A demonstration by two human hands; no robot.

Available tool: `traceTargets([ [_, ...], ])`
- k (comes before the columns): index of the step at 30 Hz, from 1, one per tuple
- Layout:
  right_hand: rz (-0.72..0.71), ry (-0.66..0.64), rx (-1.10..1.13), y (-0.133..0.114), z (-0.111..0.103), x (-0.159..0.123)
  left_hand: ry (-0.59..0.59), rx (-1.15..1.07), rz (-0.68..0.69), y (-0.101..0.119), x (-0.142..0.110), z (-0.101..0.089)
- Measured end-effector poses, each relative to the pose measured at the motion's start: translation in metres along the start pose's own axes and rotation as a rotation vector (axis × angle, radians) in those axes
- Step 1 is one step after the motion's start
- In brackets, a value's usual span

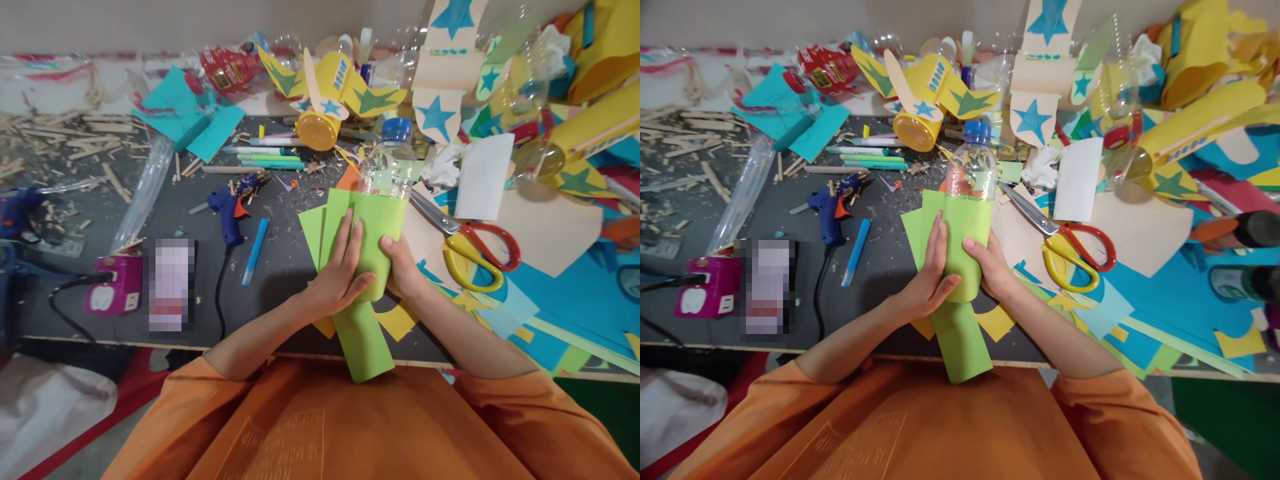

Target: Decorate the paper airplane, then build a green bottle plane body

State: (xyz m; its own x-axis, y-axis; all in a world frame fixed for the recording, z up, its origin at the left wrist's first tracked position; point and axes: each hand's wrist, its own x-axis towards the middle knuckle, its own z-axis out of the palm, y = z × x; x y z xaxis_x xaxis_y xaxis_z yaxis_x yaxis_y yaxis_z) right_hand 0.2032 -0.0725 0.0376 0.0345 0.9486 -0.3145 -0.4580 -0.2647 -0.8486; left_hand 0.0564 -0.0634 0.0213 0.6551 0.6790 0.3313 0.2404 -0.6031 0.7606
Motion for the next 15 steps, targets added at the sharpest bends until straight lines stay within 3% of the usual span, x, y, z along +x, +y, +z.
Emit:
traceTargets([
  [4, 0.0, 0.022, -0.02, -0.001, 0.002, -0.001, 0.033, 0.029, 0.019, 0.0, 0.001, 0.001],
  [9, 0.074, 0.073, 0.058, -0.005, 0.006, -0.002, 0.056, 0.055, -0.079, -0.002, 0.002, -0.015],
  [13, 0.116, 0.117, 0.086, -0.012, 0.001, 0.0, 0.312, -0.166, -0.271, -0.017, 0.005, -0.019],
  [15, 0.092, 0.108, 0.076, -0.014, -0.002, 0.001, 0.334, -0.378, -0.391, -0.023, 0.008, -0.015],
])
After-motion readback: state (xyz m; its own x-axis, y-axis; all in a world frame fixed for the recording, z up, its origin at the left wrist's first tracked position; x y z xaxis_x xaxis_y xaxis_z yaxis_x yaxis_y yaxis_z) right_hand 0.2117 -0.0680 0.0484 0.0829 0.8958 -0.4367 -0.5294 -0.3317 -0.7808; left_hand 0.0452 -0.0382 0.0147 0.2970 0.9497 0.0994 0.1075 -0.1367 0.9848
